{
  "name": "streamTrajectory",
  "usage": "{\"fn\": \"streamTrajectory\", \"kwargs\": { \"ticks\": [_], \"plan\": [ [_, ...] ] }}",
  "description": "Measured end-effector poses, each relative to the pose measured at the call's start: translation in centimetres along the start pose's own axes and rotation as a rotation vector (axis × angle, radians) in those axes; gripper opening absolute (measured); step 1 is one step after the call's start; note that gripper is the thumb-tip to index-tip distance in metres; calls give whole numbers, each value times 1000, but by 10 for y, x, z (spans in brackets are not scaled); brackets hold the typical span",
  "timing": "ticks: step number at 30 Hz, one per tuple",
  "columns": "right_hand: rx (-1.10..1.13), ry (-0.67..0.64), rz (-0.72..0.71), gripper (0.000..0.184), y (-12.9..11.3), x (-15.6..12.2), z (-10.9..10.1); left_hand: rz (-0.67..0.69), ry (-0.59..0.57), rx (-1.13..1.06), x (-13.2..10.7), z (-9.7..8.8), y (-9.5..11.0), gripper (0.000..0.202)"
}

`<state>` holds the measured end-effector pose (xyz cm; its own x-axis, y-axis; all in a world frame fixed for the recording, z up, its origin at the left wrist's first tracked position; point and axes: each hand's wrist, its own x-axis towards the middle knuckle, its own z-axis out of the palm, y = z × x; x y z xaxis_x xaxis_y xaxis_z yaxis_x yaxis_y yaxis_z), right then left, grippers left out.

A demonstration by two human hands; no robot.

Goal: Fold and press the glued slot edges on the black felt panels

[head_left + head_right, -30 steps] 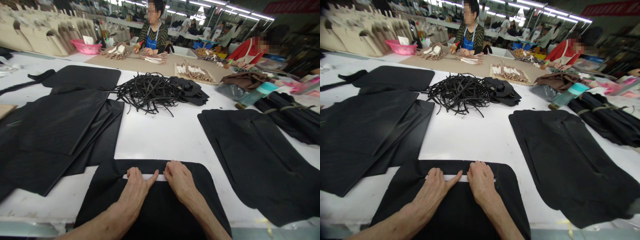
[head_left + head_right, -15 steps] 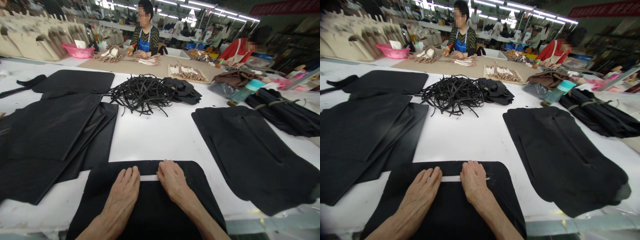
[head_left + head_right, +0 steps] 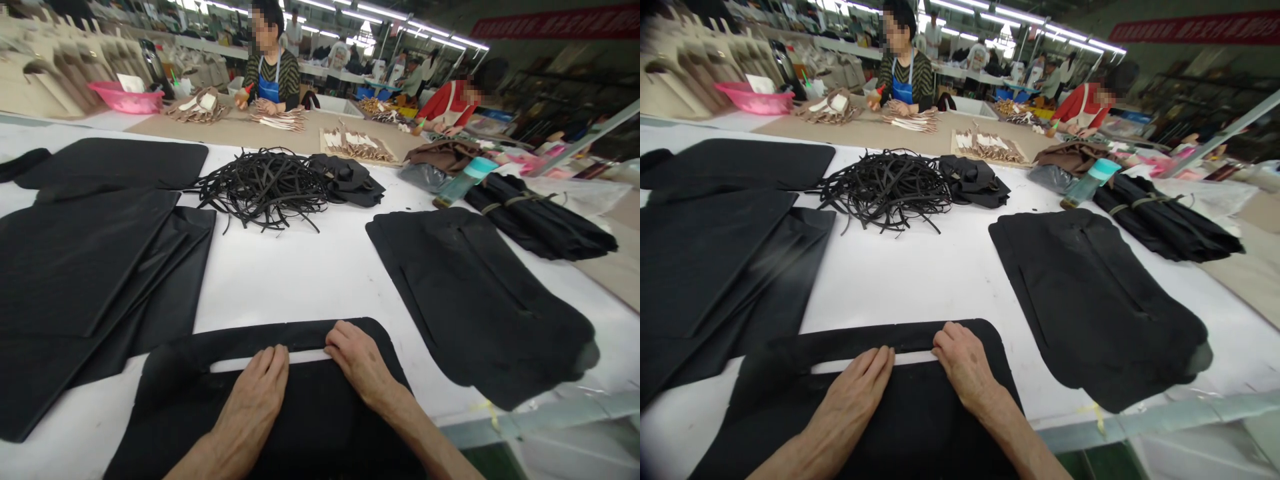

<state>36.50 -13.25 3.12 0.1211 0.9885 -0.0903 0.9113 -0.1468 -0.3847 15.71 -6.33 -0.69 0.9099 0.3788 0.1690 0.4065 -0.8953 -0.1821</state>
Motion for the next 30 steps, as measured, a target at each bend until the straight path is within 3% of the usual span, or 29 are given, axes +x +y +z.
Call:
{"fn": "streamTrajectory", "kwargs": {
  "ticks": [4, 8, 13, 21, 25, 30],
  "plan": [
    [-65, 20, 57, 17, 7, -5, -5, -48, 53, -7, 3, -3, 3, 42],
    [-125, -103, 156, 15, 3, 3, -16, -62, 73, 39, 4, -5, 8, 41],
    [-235, -245, 224, 17, -5, 18, -26, -41, -63, 167, 7, -13, 13, 47],
    [-243, -291, 274, 19, -7, 27, -31, -20, -256, 198, 33, -28, 23, 60],
    [-209, -301, 312, 15, -4, 28, -31, -22, -379, 322, 48, -28, 34, 74],
    [-162, -273, 379, 14, 5, 24, -36, 62, -216, 429, 47, -13, 40, 81]
  ]
}}
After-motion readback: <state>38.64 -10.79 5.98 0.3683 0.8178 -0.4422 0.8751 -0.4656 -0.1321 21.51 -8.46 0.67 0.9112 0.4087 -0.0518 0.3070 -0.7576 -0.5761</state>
